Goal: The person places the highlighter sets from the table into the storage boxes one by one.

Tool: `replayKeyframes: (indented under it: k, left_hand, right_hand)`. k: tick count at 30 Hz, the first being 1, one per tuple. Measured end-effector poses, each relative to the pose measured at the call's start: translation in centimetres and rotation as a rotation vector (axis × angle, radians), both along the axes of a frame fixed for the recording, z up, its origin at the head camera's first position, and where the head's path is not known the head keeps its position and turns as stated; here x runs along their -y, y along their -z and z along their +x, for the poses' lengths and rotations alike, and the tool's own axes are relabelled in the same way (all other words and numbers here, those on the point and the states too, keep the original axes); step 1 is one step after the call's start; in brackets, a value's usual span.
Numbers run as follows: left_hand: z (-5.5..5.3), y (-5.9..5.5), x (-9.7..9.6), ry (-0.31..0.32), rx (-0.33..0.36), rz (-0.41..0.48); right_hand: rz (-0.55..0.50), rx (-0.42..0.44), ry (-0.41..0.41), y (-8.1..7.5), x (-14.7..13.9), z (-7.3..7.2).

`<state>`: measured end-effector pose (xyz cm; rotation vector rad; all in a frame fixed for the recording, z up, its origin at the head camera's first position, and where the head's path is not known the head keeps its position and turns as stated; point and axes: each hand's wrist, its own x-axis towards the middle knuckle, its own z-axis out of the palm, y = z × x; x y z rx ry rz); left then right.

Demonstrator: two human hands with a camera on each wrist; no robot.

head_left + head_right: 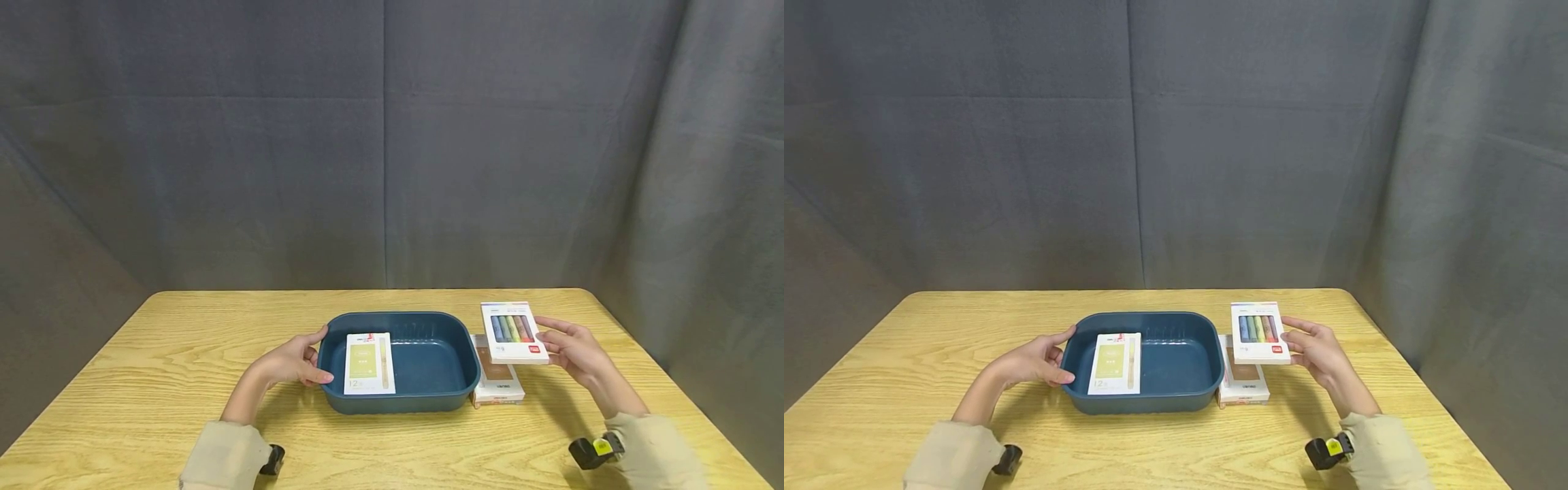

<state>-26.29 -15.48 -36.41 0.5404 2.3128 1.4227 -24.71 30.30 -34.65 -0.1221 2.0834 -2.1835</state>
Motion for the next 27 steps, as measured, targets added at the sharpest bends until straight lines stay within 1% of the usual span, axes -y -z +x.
replayKeyframes:
  k: [7, 14, 21, 27]
  left_hand:
    - [0.1, 0.0, 0.0, -0.007, 0.006, 0.011]
    - [0.2, -0.1, 0.1, -0.006, 0.022, 0.032]
    - [0.2, 0.1, 0.1, 0.010, 0.019, 0.044]
    - [0.1, 0.1, 0.1, 0.019, 0.017, 0.047]
  right_hand:
    - [0.014, -0.027, -0.030, -0.1, 0.9, -0.1]
    - [0.051, -0.028, -0.045, -0.2, 2.1, -0.2]
    - [0.071, -0.020, -0.056, -0.5, 3.3, -0.4]
    - [0.085, -0.028, -0.076, -0.5, 4.0, -0.4]
